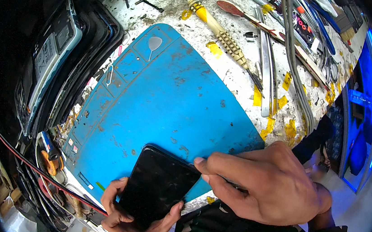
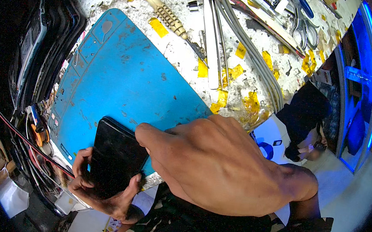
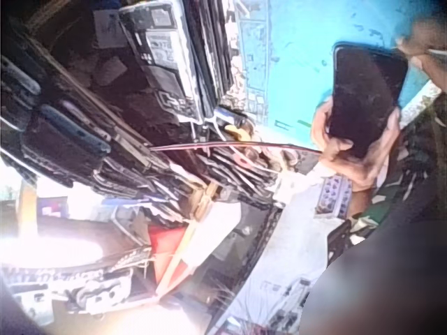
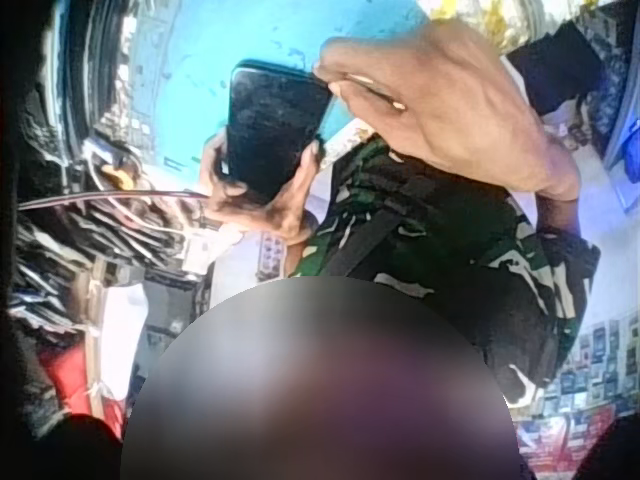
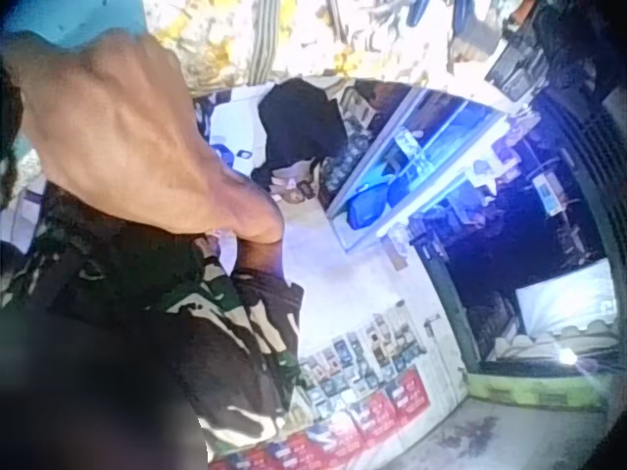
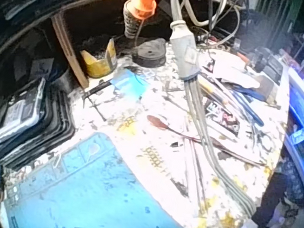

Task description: The person opens a smartphone, removes the back cover, and uses a prying tool to detach internal components. They manipulate the camera module and battery area, then reposition the back cover. The task ends with the phone partially disassembled on the workbench.

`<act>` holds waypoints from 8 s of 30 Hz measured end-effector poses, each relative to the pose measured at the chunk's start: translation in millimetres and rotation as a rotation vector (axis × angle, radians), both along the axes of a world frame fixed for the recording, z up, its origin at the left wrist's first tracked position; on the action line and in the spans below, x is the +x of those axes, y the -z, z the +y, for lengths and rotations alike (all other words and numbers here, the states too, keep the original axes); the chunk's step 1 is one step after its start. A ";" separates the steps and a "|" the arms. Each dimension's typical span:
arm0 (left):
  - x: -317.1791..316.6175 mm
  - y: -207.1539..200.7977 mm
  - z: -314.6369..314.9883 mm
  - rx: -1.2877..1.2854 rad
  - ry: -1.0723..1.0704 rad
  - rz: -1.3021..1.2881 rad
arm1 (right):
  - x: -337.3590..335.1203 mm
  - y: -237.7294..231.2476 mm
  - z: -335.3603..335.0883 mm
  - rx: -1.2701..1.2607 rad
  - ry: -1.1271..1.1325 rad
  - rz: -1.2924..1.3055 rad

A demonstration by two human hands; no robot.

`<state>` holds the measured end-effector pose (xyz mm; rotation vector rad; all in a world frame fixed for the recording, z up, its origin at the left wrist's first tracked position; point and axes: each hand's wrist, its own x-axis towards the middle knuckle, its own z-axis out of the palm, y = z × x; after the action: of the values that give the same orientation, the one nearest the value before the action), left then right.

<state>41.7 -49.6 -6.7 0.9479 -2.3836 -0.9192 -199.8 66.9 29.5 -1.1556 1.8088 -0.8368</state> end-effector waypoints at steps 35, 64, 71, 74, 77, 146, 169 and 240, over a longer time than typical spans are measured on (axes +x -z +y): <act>41.0 -37.4 12.3 0.042 -0.059 -0.336 | 47.8 15.3 26.1 -0.203 0.171 -0.094; 30.9 2.5 87.1 -0.391 0.059 0.101 | 1.3 34.9 -38.8 -0.195 -0.365 -0.433; -7.1 -6.2 30.8 -0.524 0.190 -0.022 | -10.7 33.1 -65.1 -0.370 -0.554 -0.100; -18.1 -5.9 17.2 -0.386 0.222 -0.062 | -9.8 36.5 -66.8 -0.515 -0.490 0.054; -23.7 -6.3 10.5 -0.338 0.266 -0.063 | -13.3 38.1 -61.0 -0.684 -0.356 0.168; -29.4 -34.2 0.3 -0.278 0.311 -0.421 | -28.2 -8.7 -37.5 -0.258 -0.165 0.433; 49.9 -3.1 4.1 -0.261 -0.067 -0.314 | 28.4 11.0 -93.2 -0.355 -0.473 0.435; 55.5 -4.5 9.1 -0.018 -0.167 -0.241 | 50.4 14.4 -113.4 -0.621 -0.727 0.498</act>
<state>97.2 -40.5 -2.2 1.2930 -2.4556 -0.7566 -149.4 -46.6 15.0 -2.4031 1.3020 -0.7081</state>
